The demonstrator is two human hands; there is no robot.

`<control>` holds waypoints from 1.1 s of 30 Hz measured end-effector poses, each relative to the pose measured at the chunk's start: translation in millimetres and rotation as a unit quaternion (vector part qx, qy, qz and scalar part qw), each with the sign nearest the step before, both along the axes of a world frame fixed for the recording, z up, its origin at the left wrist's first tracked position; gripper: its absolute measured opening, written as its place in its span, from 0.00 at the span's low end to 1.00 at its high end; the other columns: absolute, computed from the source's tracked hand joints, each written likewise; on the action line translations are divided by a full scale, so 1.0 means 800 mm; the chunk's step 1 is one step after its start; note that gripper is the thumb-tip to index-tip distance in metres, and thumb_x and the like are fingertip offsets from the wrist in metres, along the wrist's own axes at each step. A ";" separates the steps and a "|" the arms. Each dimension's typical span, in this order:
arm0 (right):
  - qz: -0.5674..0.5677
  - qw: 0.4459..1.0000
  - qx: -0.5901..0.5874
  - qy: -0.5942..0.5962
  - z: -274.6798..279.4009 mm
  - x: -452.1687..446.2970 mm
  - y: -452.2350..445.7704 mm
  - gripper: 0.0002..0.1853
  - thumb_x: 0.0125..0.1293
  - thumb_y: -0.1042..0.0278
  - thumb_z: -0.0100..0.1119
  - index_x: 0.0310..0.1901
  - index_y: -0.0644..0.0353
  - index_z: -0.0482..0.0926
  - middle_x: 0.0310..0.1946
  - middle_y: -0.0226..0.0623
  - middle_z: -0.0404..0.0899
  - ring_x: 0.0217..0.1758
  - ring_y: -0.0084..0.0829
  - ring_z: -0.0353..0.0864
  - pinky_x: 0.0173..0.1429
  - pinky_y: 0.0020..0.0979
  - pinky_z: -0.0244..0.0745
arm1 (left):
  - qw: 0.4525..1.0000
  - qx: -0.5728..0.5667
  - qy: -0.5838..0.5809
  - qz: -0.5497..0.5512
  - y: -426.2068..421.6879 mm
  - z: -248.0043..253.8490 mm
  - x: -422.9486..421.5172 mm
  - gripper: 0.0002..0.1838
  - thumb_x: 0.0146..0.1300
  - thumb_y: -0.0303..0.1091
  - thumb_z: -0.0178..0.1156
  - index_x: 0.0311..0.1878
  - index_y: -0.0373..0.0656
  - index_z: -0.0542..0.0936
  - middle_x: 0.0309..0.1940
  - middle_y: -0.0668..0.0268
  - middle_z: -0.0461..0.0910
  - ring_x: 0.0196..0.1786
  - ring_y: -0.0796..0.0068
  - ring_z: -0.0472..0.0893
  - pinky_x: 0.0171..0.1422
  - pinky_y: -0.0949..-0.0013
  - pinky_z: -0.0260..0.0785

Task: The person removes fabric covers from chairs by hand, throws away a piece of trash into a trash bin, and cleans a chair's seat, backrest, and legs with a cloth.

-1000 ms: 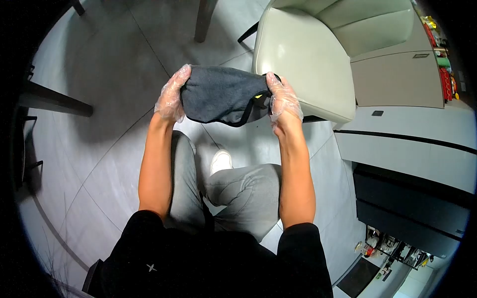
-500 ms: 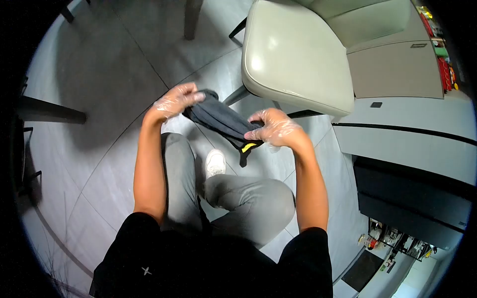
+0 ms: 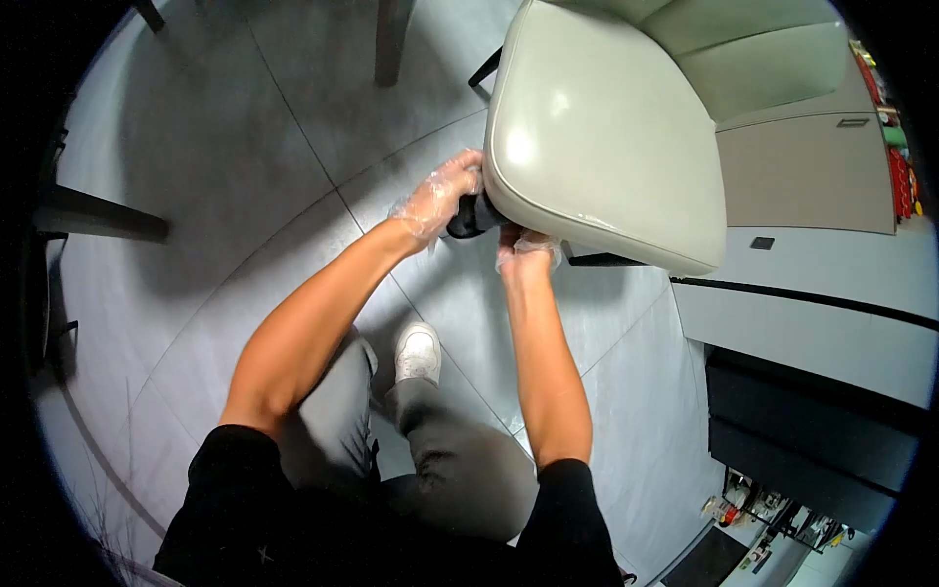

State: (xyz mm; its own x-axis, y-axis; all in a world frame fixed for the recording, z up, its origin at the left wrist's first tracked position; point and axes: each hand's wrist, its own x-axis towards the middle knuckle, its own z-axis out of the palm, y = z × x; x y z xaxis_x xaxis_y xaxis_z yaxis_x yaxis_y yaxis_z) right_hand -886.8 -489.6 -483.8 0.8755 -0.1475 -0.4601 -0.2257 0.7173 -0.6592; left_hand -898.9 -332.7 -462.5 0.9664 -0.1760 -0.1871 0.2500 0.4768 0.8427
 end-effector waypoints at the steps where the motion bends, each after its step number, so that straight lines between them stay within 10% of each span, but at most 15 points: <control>1: 0.030 0.998 0.021 -0.053 0.002 -0.001 0.006 0.27 0.67 0.55 0.63 0.65 0.54 0.70 0.59 0.35 0.77 0.63 0.35 0.76 0.66 0.40 0.75 | 0.998 -0.063 0.006 -0.027 -0.001 -0.007 0.001 0.33 0.52 0.20 0.52 0.66 0.40 0.72 0.47 0.72 0.76 0.49 0.83 0.72 0.53 0.77 0.65; 5: 0.134 0.969 -0.047 -0.201 -0.026 -0.022 0.001 0.34 0.62 0.60 0.65 0.68 0.60 0.67 0.65 0.39 0.72 0.70 0.40 0.70 0.76 0.44 0.65 | 0.976 0.070 -0.175 -0.110 0.015 -0.028 -0.014 0.46 0.49 0.19 0.59 0.76 0.41 0.59 0.65 0.63 0.70 0.63 0.70 0.73 0.69 0.71 0.63; 9: 0.166 0.922 -0.230 -0.264 0.001 -0.038 0.026 0.35 0.56 0.69 0.76 0.65 0.64 0.71 0.61 0.41 0.74 0.64 0.34 0.73 0.71 0.39 0.70 | 0.866 0.291 -0.399 0.084 -0.008 -0.049 0.004 0.47 0.50 0.30 0.67 0.75 0.41 0.57 0.62 0.44 0.74 0.65 0.44 0.74 0.65 0.58 0.71; 13: 0.095 0.881 -0.380 -0.263 0.008 -0.017 0.052 0.22 0.59 0.67 0.76 0.52 0.67 0.82 0.51 0.39 0.82 0.53 0.30 0.80 0.60 0.34 0.76 | 0.864 0.383 -0.321 -0.063 0.004 -0.046 0.016 0.38 0.53 0.34 0.68 0.67 0.40 0.63 0.49 0.47 0.82 0.48 0.40 0.81 0.52 0.50 0.77; 33: 0.079 0.879 -0.333 -0.333 -0.223 0.000 0.045 0.14 0.61 0.82 0.66 0.44 0.59 0.73 0.49 0.39 0.77 0.51 0.32 0.77 0.64 0.37 0.72 | 0.881 0.459 -0.071 -0.095 -0.021 -0.210 -0.010 0.20 0.68 0.37 0.53 0.61 0.44 0.71 0.52 0.50 0.79 0.54 0.47 0.80 0.60 0.53 0.73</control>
